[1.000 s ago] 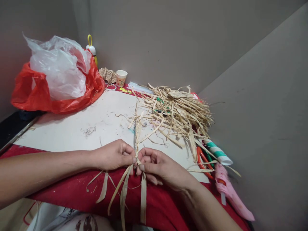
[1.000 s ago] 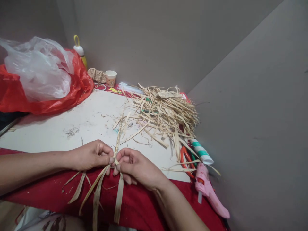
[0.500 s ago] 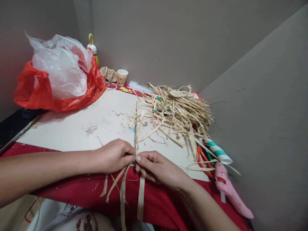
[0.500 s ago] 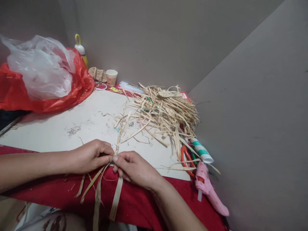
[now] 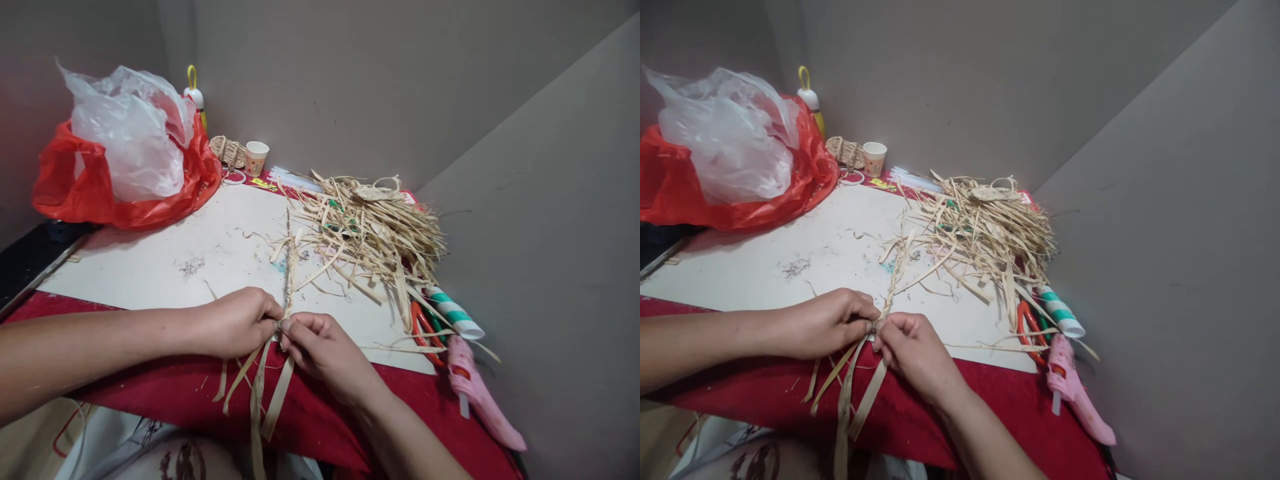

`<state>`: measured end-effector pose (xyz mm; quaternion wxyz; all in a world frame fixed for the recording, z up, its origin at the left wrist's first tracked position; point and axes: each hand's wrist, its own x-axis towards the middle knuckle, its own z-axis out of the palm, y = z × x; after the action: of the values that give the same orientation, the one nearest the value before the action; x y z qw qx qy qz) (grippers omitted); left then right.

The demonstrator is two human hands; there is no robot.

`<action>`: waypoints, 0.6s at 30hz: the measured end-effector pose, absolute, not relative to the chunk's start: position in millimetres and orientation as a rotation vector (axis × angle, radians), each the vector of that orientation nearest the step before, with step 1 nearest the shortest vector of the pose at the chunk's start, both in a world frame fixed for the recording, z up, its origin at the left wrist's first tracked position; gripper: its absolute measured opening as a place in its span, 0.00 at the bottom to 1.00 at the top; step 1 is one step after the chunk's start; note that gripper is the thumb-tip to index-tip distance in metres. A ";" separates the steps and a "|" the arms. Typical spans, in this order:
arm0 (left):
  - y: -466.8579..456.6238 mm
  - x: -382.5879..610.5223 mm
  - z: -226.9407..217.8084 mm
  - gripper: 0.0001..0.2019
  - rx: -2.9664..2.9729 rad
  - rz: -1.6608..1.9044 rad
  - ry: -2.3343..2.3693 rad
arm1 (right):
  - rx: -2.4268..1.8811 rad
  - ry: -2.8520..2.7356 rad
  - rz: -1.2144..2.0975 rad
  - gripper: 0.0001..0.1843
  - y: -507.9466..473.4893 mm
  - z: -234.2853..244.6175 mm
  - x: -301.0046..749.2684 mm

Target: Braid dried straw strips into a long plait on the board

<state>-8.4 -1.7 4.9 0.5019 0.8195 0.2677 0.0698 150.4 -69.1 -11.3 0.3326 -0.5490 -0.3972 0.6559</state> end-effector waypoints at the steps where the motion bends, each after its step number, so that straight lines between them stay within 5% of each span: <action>1: -2.2 -8.7 6.3 0.11 1.934 0.138 0.660 | -1.446 -1.018 1.679 0.18 -70.8 -11.9 148.0; 18: -25.6 -7.2 26.4 0.08 1.424 0.063 0.881 | -1.224 -0.781 1.647 0.17 -83.1 -13.2 121.9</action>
<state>-7.2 -25.6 26.4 0.6692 0.6315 0.3906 0.0280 121.9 -83.1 -13.2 0.4557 -0.4962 -0.3167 0.6677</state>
